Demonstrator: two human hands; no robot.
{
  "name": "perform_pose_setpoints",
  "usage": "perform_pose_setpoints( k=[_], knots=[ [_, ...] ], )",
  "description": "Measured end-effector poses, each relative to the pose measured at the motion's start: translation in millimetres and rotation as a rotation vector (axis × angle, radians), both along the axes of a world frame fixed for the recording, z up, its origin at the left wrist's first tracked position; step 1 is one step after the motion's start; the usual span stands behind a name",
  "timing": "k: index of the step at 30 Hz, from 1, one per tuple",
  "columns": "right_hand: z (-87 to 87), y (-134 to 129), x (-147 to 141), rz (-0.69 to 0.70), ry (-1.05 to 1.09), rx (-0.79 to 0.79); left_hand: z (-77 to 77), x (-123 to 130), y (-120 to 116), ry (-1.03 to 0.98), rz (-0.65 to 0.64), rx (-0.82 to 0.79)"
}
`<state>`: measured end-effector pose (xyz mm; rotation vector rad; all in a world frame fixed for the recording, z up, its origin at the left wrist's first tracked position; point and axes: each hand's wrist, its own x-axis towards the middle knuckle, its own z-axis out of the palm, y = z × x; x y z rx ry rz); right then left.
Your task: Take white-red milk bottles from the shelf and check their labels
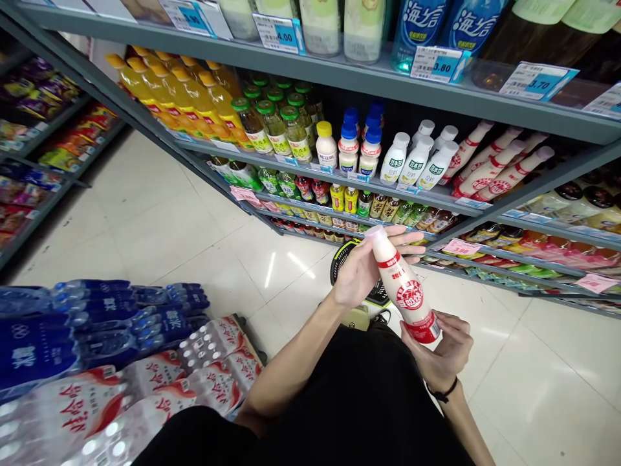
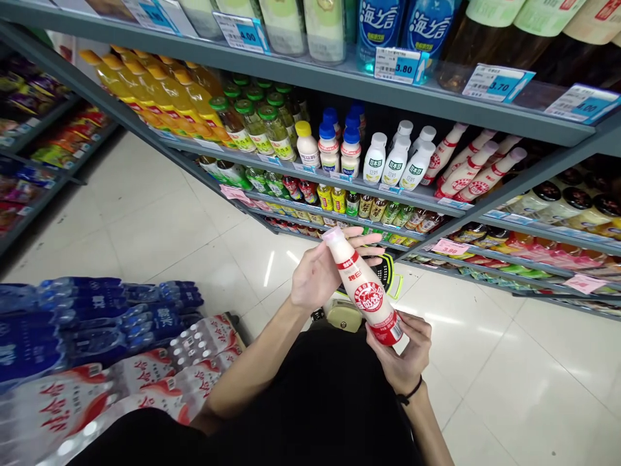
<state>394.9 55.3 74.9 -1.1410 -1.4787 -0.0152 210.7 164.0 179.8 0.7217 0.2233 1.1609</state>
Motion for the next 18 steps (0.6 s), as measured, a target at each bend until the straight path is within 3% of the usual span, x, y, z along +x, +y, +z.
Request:
perform_pose_setpoints(
  k=[5, 9, 12, 18],
  knots=[
    [-0.7, -2.7, 1.1, 0.017, 0.039, -0.007, -1.6, 7.4, 0.6, 0.008, -0.005, -0.002],
    [2.3, -8.7, 7.3, 0.143, 0.335, -0.306, -1.1, 17.0, 3.3, 0.011, -0.010, -0.034],
    [10.0, -13.4, 14.1, 0.371, 0.661, -0.628, -2.7, 25.9, 7.8, 0.019, -0.006, -0.024],
    [23.6, -16.8, 30.7, 0.932, 1.363, -1.108, -13.2, 54.0, 14.3, 0.067, -0.017, -0.080]
  ],
)
